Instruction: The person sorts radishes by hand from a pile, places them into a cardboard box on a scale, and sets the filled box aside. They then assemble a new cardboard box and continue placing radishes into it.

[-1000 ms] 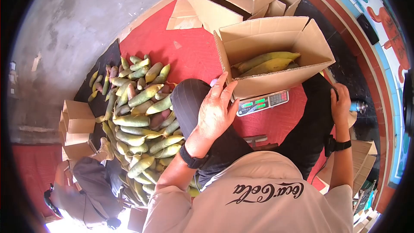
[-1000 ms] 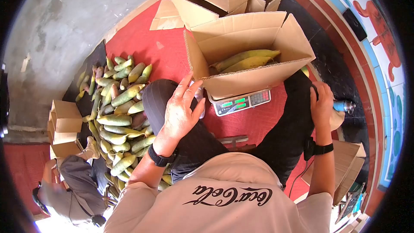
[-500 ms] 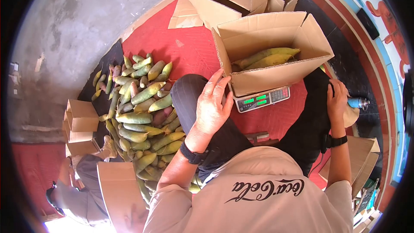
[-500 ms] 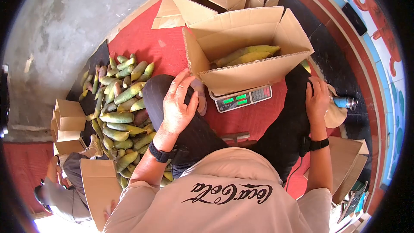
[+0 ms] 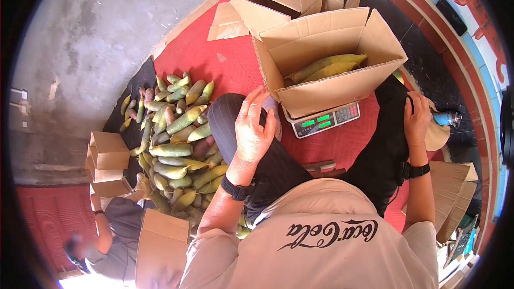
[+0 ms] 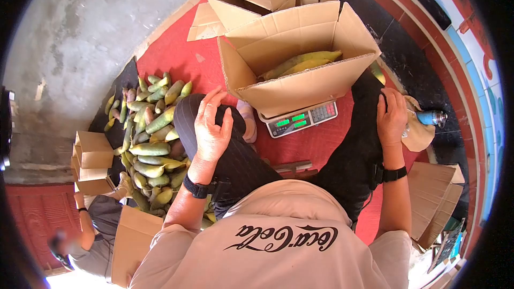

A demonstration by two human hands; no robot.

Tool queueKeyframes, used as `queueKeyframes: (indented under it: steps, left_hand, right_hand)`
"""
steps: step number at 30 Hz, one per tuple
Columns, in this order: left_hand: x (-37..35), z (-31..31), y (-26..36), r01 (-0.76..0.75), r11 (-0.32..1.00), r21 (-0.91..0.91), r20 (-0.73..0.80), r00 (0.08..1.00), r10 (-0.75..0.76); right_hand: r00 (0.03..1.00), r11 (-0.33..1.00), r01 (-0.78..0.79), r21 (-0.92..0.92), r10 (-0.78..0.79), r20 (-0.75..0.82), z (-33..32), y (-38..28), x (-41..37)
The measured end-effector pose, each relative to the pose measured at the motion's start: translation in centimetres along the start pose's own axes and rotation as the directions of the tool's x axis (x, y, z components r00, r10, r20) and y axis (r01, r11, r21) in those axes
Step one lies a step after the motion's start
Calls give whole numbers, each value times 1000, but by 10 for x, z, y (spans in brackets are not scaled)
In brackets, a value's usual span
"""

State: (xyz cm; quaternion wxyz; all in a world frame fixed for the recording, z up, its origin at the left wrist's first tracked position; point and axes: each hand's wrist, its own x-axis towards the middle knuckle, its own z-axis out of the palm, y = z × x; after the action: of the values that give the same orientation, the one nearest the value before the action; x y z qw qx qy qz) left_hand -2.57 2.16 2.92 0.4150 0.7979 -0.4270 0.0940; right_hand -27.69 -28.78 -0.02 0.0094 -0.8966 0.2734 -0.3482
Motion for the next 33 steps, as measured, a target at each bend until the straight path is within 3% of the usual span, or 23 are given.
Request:
queueKeyframes:
  steps: [33]
  left_hand:
    - [-2,-2,-5,-1,1000,-11,-37,999,1]
  right_hand:
    - [1000,1000,-11,2,11,-24,1,-2,-1]
